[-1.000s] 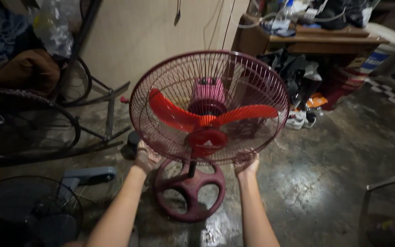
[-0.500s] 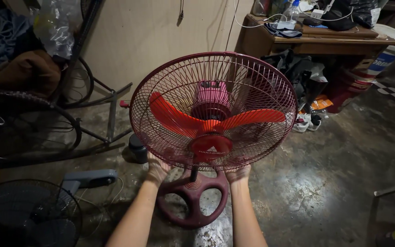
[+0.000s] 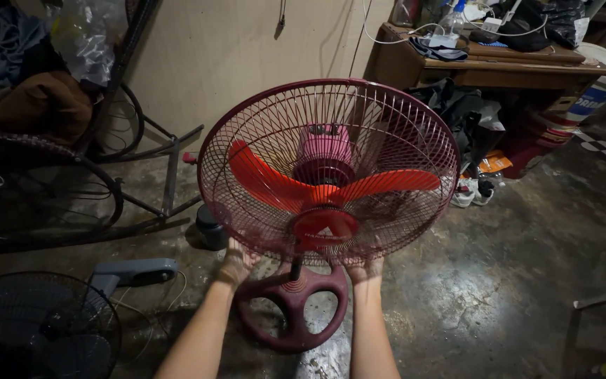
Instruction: The person disassembles a red electric fan by removing the front grille, fan blades, and rear grille. They then reassemble the fan by reattaching the rear grille, fan blades, and front grille.
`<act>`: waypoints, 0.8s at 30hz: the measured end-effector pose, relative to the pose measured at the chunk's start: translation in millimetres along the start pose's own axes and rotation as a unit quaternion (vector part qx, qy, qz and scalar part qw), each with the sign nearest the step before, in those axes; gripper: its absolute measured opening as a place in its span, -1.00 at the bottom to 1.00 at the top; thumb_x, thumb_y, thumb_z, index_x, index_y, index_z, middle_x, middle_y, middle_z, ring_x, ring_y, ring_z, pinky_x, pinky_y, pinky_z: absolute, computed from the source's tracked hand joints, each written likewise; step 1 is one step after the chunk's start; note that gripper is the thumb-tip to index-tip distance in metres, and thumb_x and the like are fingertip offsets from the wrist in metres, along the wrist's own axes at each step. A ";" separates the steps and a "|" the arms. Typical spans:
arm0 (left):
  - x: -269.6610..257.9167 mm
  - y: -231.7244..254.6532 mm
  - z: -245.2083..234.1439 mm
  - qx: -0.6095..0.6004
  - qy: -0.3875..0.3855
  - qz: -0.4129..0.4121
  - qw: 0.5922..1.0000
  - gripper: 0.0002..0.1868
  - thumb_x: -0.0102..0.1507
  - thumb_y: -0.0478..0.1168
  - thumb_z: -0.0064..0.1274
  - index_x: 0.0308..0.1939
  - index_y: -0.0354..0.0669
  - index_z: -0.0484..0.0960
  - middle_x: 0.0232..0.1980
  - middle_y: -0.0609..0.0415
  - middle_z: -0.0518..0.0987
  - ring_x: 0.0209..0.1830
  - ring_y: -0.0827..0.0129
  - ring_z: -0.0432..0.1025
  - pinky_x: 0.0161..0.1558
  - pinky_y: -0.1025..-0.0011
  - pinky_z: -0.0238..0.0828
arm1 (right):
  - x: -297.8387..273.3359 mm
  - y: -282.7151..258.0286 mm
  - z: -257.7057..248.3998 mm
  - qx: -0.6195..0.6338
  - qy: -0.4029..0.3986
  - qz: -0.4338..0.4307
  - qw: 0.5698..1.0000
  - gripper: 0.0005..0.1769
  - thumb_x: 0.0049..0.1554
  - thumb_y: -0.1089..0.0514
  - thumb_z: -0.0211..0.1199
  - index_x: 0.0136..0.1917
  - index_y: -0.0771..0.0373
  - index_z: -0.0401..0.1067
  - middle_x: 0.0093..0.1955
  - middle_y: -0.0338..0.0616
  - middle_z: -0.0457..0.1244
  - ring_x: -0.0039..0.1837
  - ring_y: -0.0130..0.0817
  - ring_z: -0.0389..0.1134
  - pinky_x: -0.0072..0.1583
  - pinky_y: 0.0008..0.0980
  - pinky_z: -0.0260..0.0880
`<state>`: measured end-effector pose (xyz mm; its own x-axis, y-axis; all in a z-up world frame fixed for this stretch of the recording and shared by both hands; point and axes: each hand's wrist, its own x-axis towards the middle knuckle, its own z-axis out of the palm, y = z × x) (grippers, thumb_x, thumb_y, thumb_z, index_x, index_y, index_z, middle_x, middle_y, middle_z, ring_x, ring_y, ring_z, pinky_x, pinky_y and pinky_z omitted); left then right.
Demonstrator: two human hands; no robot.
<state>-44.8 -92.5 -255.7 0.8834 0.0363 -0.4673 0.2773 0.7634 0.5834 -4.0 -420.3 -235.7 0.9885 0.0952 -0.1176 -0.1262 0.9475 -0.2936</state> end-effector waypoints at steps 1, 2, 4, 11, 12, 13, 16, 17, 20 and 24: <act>2.9 3.6 -1.5 -0.001 -0.001 0.002 1.000 -0.26 0.40 0.34 -0.60 0.44 0.01 0.29 0.44 0.08 0.35 0.39 0.04 0.19 0.36 -0.04 -0.03 | 1.4 0.5 1.7 -0.001 -0.004 -0.004 1.000 -0.50 0.23 -0.05 0.04 0.30 0.31 0.39 0.24 0.15 0.35 0.19 0.07 0.42 0.13 0.10 0.54; 4.6 3.9 -5.0 0.000 0.003 0.005 1.000 -0.29 0.40 0.33 -0.58 0.41 0.02 0.30 0.40 0.09 0.37 0.35 0.07 0.22 0.33 -0.02 -0.01 | 0.2 0.1 0.0 -0.005 -0.004 -0.008 1.000 -0.49 0.24 -0.05 0.02 0.32 0.30 0.37 0.27 0.14 0.34 0.22 0.06 0.42 0.16 0.10 0.52; 11.9 1.8 -11.7 0.003 0.020 0.014 1.000 -0.33 0.40 0.31 -0.54 0.35 0.03 0.34 0.33 0.11 0.42 0.28 0.12 0.27 0.26 0.03 0.05 | -6.1 -1.2 -2.0 0.024 -0.026 0.000 0.999 -0.50 0.33 -0.01 0.00 0.40 0.35 0.30 0.34 0.19 0.30 0.31 0.10 0.37 0.25 0.14 0.47; 0.2 39.6 -18.5 0.012 0.086 0.199 0.976 -0.49 0.39 0.25 -0.40 0.14 0.07 0.46 0.09 0.19 0.57 0.01 0.28 0.44 0.02 0.19 0.23 | -19.9 0.0 7.8 -0.049 -0.028 0.070 0.996 -0.41 0.23 -0.19 -0.06 0.38 0.17 0.32 0.38 0.16 0.24 0.37 0.21 0.24 0.26 0.53 0.22; -10.0 49.7 -13.6 0.002 0.086 0.258 0.962 -0.52 0.40 0.24 -0.38 0.06 0.04 0.46 0.03 0.15 0.58 -0.03 0.29 0.43 -0.05 0.22 0.21 | -19.2 0.7 4.6 -0.053 -0.044 0.084 0.994 -0.41 0.26 -0.19 -0.07 0.40 0.16 0.32 0.42 0.16 0.22 0.41 0.23 0.21 0.29 0.53 0.20; -22.0 62.7 -6.6 -0.011 0.118 0.272 0.955 -0.62 0.40 0.18 -0.26 -0.01 0.04 0.47 -0.04 0.17 0.56 -0.07 0.34 0.40 -0.12 0.30 0.14 | -16.2 1.2 -2.8 -0.038 0.034 0.082 0.995 -0.44 0.25 -0.18 -0.05 0.39 0.11 0.32 0.45 0.06 0.21 0.44 0.16 0.22 0.33 0.50 0.21; -68.6 108.8 26.1 -0.014 0.195 0.364 0.911 -0.62 0.36 0.13 -0.17 -0.03 -0.01 0.56 -0.10 0.13 0.54 -0.10 0.40 0.36 -0.08 0.39 0.19 | -17.0 8.6 -24.6 -0.022 0.226 0.086 0.970 -0.44 0.26 -0.22 -0.06 0.40 0.07 0.30 0.52 -0.09 0.17 0.48 -0.02 0.21 0.43 0.35 0.20; -86.6 122.6 39.9 0.023 0.183 0.455 0.871 -0.58 0.34 0.10 -0.14 0.05 -0.09 0.57 0.00 0.11 0.55 -0.02 0.37 0.39 0.04 0.35 0.24 | -20.0 11.7 -32.0 -0.033 0.260 0.091 0.961 -0.38 0.28 -0.27 -0.11 0.43 0.12 0.27 0.53 -0.05 0.13 0.48 -0.06 0.18 0.44 0.24 0.18; -138.6 159.4 90.2 0.119 0.130 0.593 0.786 -0.44 0.32 0.05 -0.05 0.29 -0.23 0.49 0.20 -0.04 0.55 0.21 0.27 0.41 0.33 0.23 0.25 | -28.0 19.8 -37.6 -0.028 0.281 0.081 0.956 -0.31 0.30 -0.33 -0.16 0.46 0.18 0.14 0.53 0.08 0.05 0.47 -0.01 0.13 0.47 0.21 0.09; -200.7 182.8 158.4 0.354 0.040 0.679 0.642 -0.19 0.30 0.19 0.07 0.46 -0.27 0.34 0.45 -0.25 0.37 0.47 0.01 0.26 0.42 0.12 0.14 | -45.6 28.1 -11.3 -0.027 0.218 0.081 0.972 -0.19 0.27 -0.37 -0.27 0.46 0.31 0.13 0.50 0.16 0.12 0.41 0.12 0.19 0.42 0.24 0.10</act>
<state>-111.5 -62.4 50.0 0.4786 0.4128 0.7749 -0.6000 -0.4905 0.6319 -53.6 -401.5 -249.4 0.8280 0.0921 -0.5531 -0.2925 0.9125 -0.2860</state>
